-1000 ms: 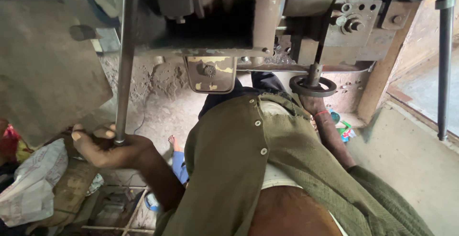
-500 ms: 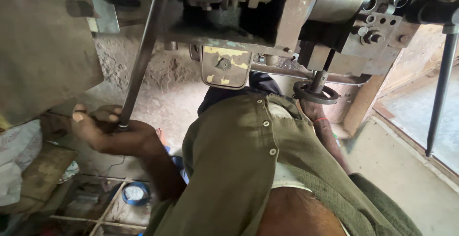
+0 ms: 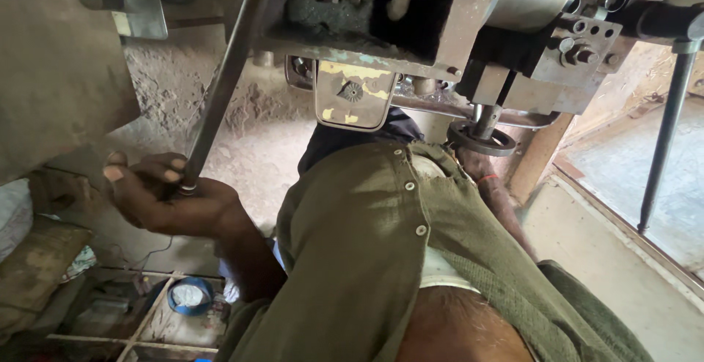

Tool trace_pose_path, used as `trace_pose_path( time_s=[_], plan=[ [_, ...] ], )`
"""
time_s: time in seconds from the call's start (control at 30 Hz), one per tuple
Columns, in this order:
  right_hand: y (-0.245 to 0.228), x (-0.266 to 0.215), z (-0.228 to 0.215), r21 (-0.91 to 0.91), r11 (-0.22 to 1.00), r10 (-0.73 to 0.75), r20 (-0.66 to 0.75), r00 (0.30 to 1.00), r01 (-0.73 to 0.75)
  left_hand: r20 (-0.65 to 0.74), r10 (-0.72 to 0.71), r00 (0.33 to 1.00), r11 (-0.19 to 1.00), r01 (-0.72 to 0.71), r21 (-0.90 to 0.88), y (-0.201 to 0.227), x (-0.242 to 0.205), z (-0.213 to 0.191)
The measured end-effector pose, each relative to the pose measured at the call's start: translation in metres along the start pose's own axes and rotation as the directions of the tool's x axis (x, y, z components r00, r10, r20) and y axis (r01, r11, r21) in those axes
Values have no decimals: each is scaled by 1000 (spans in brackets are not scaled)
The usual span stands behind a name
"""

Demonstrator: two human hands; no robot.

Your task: The person operates a large industrial machine, likely a grinder or lathe, by turning a handwheel with their right hand while holding a vertical metal rod with their left hand. The machine's grinding wheel is spinning throughout the clip.

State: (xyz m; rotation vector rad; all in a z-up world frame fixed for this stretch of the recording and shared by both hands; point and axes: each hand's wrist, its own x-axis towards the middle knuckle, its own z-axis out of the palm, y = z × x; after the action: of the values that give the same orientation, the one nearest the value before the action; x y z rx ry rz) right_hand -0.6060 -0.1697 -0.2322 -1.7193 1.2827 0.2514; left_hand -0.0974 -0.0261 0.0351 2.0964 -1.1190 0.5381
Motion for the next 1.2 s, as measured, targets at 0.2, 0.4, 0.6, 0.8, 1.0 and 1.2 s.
trace_pose_path(
  time_s=[0.2, 0.4, 0.6, 0.8, 1.0, 1.2],
  plan=[
    [-3, 2, -2, -51, 999, 17, 20, 1000, -16, -6, -57, 998, 997, 57, -58, -6, -5, 0],
    [-3, -1, -2, 70, 996, -45, -9, 999, 45, -26, -167, 986, 977, 162, -139, -12, -11, 1],
    [-1, 1, 0, 125, 988, 83, 31, 996, -87, -60, -207, 976, 978, 206, -34, -23, -23, 1],
    [-6, 0, 11, 521, 846, 164, -46, 985, -116, -3, 57, 998, 865, -48, 499, -40, -34, -9],
    [-18, -2, 10, 572, 814, 172, -69, 983, -102, -27, -21, 999, 953, 28, 301, -45, -33, -8],
    [-6, -5, 13, 492, 870, 67, -71, 995, -23, 6, 9, 1000, 938, -11, 346, -48, -31, -9]
  ],
)
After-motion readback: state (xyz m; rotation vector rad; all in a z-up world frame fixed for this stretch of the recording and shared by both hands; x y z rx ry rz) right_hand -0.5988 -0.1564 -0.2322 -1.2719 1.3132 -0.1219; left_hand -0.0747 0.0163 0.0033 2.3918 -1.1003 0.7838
